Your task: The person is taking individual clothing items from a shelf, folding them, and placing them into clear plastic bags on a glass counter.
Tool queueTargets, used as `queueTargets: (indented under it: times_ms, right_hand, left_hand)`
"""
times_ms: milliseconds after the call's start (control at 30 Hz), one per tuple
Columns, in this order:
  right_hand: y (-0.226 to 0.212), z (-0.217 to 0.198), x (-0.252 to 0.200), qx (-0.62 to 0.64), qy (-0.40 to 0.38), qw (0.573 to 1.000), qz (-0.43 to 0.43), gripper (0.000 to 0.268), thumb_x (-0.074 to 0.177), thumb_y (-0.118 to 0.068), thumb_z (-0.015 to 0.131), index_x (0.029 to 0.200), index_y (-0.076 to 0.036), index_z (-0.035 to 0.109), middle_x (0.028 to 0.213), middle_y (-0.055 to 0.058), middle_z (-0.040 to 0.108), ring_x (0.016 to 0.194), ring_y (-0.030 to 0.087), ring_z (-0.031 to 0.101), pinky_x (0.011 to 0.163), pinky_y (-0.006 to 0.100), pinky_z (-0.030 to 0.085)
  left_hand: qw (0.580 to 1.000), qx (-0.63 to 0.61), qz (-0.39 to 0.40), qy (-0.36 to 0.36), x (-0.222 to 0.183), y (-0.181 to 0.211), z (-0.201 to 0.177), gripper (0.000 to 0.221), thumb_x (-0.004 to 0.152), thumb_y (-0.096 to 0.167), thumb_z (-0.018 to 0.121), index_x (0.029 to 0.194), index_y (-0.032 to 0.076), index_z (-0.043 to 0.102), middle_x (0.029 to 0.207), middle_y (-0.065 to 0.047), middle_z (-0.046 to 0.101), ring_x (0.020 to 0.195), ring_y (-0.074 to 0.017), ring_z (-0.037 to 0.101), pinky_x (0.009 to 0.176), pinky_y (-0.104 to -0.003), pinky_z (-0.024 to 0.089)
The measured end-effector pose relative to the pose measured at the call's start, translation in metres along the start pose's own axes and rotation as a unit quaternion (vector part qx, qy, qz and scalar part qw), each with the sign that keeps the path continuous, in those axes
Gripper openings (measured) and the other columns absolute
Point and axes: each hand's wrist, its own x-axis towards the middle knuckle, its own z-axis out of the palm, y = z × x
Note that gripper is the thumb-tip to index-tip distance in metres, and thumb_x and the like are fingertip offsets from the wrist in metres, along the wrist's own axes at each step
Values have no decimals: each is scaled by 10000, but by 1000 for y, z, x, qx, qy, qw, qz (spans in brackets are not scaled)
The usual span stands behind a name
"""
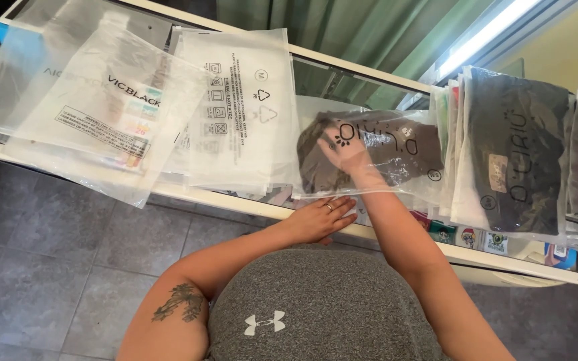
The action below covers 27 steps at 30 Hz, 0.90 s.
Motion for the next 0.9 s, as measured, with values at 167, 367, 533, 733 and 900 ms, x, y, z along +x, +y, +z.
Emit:
queueTargets:
  times_ms: [167, 367, 533, 733, 900]
  right_hand:
    - [-21, -9, 17, -57, -14, 998, 20, 575, 1024, -539, 517, 1422, -128, 574, 1281, 173, 603, 1114, 338, 594, 903, 466, 528]
    - [-26, 14, 27, -32, 38, 999, -1, 607, 966, -350, 599, 1535, -177, 477, 1311, 175, 581, 1196, 395, 567, 938, 509, 503]
    - [-32, 2, 31, -20, -123, 992, 34, 788, 998, -835, 239, 1650, -393, 236, 1637, 176, 325, 1516, 458, 275, 1165, 758, 157]
    - [-25, -18, 6, -2, -139, 990, 23, 656, 1095, -589, 360, 1658, -267, 258, 1661, 171, 335, 1536, 387, 302, 1223, 672, 176]
    - [-32, -46, -54, -69, -158, 969, 175, 1019, 799, -927, 460, 1608, -312, 393, 1673, 185, 328, 1490, 586, 240, 1050, 874, 130]
  left_hand:
    - [1000, 2, -9, 4, -1, 1, 5, 1129, 639, 529, 899, 1563, 149, 374, 1586, -181, 419, 1513, -347, 374, 1160, -474, 391]
    - [999, 9, -7, 39, 0, 1, 3, 1134, 586, 563, 915, 1530, 172, 424, 1500, -157, 505, 1444, -340, 461, 1109, -463, 424]
    - [999, 12, -4, 51, -1, 1, -5, 1165, 537, 591, 926, 1514, 175, 447, 1493, -160, 512, 1443, -353, 462, 1098, -476, 434]
    - [999, 8, -8, 33, -1, 1, -9, 1072, 617, 576, 892, 1516, 201, 446, 1511, -152, 493, 1438, -342, 458, 1079, -489, 429]
    - [999, 19, -14, 31, 0, 3, -4, 1020, 641, 557, 875, 1504, 203, 462, 1534, -162, 474, 1416, -344, 472, 1081, -495, 431]
